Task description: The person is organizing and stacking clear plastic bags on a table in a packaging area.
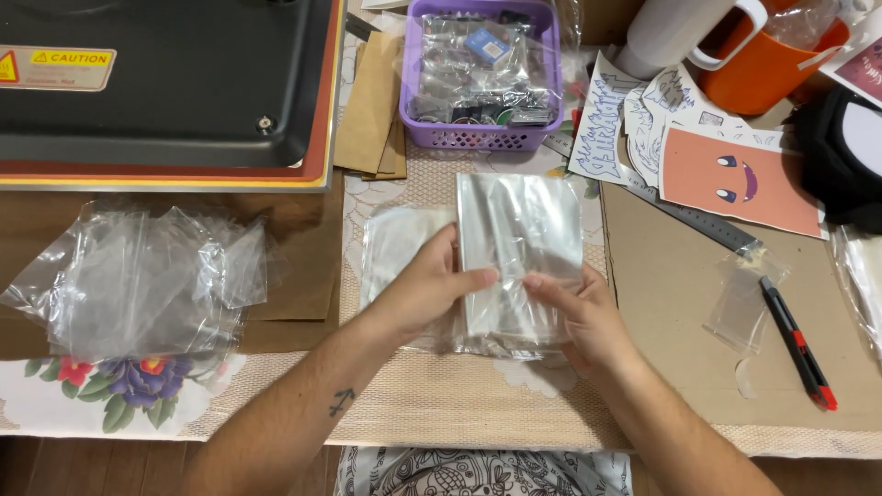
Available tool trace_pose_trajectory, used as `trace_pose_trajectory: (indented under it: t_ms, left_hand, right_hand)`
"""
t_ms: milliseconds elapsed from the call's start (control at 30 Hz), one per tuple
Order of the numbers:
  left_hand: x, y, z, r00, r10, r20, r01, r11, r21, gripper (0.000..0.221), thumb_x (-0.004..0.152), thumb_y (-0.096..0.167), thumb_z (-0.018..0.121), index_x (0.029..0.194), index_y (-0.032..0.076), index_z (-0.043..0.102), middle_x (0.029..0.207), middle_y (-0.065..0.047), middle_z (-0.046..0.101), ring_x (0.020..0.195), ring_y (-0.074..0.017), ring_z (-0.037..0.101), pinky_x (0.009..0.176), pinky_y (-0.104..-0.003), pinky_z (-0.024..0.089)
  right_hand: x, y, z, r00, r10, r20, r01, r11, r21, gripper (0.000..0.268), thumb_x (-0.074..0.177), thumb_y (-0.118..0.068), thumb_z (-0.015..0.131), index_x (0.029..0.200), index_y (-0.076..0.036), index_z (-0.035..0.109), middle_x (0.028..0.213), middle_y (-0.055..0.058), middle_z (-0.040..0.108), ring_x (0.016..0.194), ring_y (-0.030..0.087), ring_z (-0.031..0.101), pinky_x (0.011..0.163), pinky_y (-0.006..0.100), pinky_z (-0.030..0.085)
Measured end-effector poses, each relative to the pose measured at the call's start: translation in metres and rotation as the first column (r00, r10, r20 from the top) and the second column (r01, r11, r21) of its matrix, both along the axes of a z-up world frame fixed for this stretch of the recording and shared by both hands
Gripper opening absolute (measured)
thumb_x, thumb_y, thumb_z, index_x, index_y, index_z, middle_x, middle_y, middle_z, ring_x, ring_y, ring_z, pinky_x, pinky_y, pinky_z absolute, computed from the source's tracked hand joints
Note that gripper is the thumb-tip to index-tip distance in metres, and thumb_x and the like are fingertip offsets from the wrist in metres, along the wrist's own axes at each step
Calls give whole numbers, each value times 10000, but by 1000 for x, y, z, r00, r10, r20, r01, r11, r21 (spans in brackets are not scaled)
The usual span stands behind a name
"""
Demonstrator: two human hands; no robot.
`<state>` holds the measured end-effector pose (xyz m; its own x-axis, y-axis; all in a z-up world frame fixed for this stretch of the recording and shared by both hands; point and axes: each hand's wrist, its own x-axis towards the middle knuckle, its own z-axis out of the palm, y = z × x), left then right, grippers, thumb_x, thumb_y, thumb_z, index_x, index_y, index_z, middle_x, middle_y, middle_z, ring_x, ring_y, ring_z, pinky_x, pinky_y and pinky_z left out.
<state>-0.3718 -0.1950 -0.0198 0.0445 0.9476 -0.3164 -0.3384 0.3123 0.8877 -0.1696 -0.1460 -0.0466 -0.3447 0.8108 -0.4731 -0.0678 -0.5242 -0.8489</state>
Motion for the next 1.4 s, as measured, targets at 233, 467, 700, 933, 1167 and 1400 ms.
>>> trace_pose_trajectory:
  t_ms: [233, 467, 700, 933, 1167, 1400]
  left_hand:
    - [-7, 0, 6, 999, -44, 23, 44, 999, 5, 534, 822, -37, 699, 1327, -5, 528, 1103, -168, 711, 972, -227, 686, 863, -386, 574]
    - [-2, 2, 9, 994, -110, -25, 113, 973, 202, 590, 797, -52, 705, 1353, 6, 516, 1115, -106, 657, 1024, -200, 661, 896, -392, 580]
    - [0, -14, 4, 924, -29, -382, 249, 803, 541, 223, 913, 86, 687, 1129, 46, 650, 1065, -146, 760, 1062, -269, 689, 928, -470, 561]
    - [0, -18, 9, 902, 54, -428, 305, 621, 722, 280, 898, 137, 748, 1173, 180, 736, 1238, -74, 731, 1287, -350, 622, 1152, -560, 406]
    - [9, -26, 7, 833, 311, -457, 271, 491, 828, 295, 885, 10, 724, 1165, 104, 730, 1184, -134, 741, 1165, -401, 691, 1047, -540, 520]
    - [9, -35, 29, 857, 302, -418, 326, 310, 893, 145, 959, 13, 691, 1097, -27, 670, 1083, -169, 727, 1003, -344, 756, 947, -451, 655]
  right_hand:
    - [-11, -10, 37, 998, -54, -38, 42, 964, -263, 727, 867, -305, 680, 1448, 15, 384, 1103, 148, 650, 961, 301, 682, 823, 490, 583]
    - [-12, -14, 47, 1000, -6, -2, 5, 968, -252, 648, 840, -264, 658, 1398, -16, 442, 1143, 179, 613, 1098, 378, 625, 939, 587, 515]
    - [41, 13, -28, 947, 129, 294, -263, 838, 478, 450, 768, -185, 847, 1138, 27, 703, 1118, 206, 722, 1124, 289, 636, 1019, 457, 483]
    - [68, 43, -50, 656, 512, 555, -510, -240, 826, 665, 954, -142, 495, 1538, 19, 220, 1571, 255, 360, 1443, 397, 367, 1153, 472, 367]
    - [46, 26, -55, 805, 516, 293, -288, -92, 953, 484, 943, -220, 519, 1329, 71, 493, 1371, 251, 539, 1278, 406, 539, 1061, 530, 491]
    - [37, 3, -57, 982, 187, 14, -30, 81, 996, 544, 857, -478, 714, 1111, 1, 680, 1136, 167, 721, 1103, 333, 740, 1022, 454, 638]
